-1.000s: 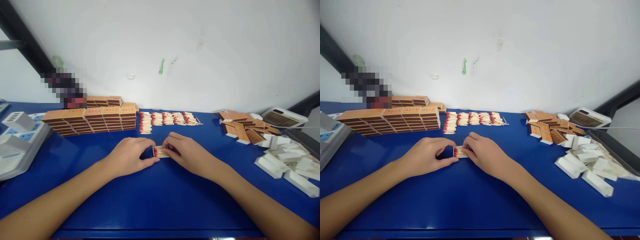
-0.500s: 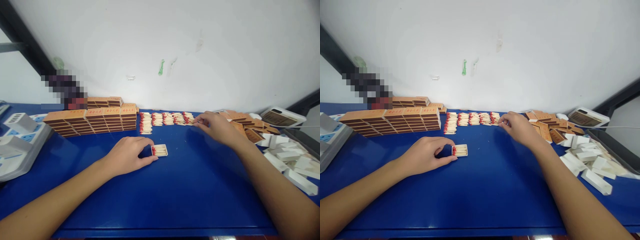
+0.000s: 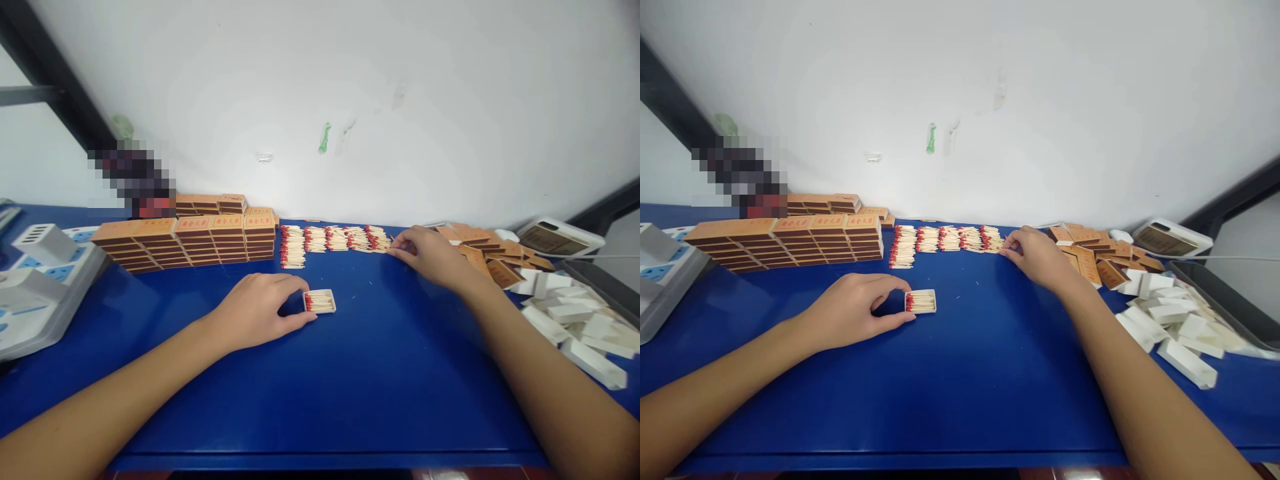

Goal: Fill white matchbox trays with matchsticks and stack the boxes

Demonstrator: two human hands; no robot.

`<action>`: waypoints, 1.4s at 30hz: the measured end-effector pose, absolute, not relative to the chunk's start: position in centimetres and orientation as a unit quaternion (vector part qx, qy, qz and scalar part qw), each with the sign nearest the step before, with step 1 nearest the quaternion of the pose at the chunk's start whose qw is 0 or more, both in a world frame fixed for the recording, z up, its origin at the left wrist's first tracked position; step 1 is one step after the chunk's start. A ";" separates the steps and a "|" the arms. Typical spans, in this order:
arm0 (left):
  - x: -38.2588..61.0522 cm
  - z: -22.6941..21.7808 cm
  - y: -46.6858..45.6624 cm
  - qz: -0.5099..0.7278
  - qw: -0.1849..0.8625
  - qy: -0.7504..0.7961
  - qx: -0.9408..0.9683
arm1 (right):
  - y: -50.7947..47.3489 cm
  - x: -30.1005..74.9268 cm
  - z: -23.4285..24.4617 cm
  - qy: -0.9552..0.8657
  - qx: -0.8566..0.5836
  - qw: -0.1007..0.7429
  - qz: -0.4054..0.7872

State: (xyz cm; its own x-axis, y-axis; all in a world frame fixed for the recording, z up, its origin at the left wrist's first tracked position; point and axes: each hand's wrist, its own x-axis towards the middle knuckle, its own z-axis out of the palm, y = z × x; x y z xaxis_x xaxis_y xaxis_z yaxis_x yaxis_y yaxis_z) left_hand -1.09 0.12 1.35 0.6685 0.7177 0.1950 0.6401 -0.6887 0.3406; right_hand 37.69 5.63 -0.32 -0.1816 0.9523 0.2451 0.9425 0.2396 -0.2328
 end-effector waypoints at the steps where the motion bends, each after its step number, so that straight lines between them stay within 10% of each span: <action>1: -1.1 1.3 0.1 0.158 0.122 0.375 0.905 | 5.7 37.9 -0.3 -0.769 -0.616 0.171 0.017; 27: -1.1 1.3 0.3 0.156 0.115 0.373 0.907 | 4.9 40.0 1.2 -0.746 -0.651 0.087 0.113; 42: -1.0 1.2 0.1 0.165 0.123 0.376 0.903 | 1.0 29.1 2.3 -0.815 -0.506 0.219 0.180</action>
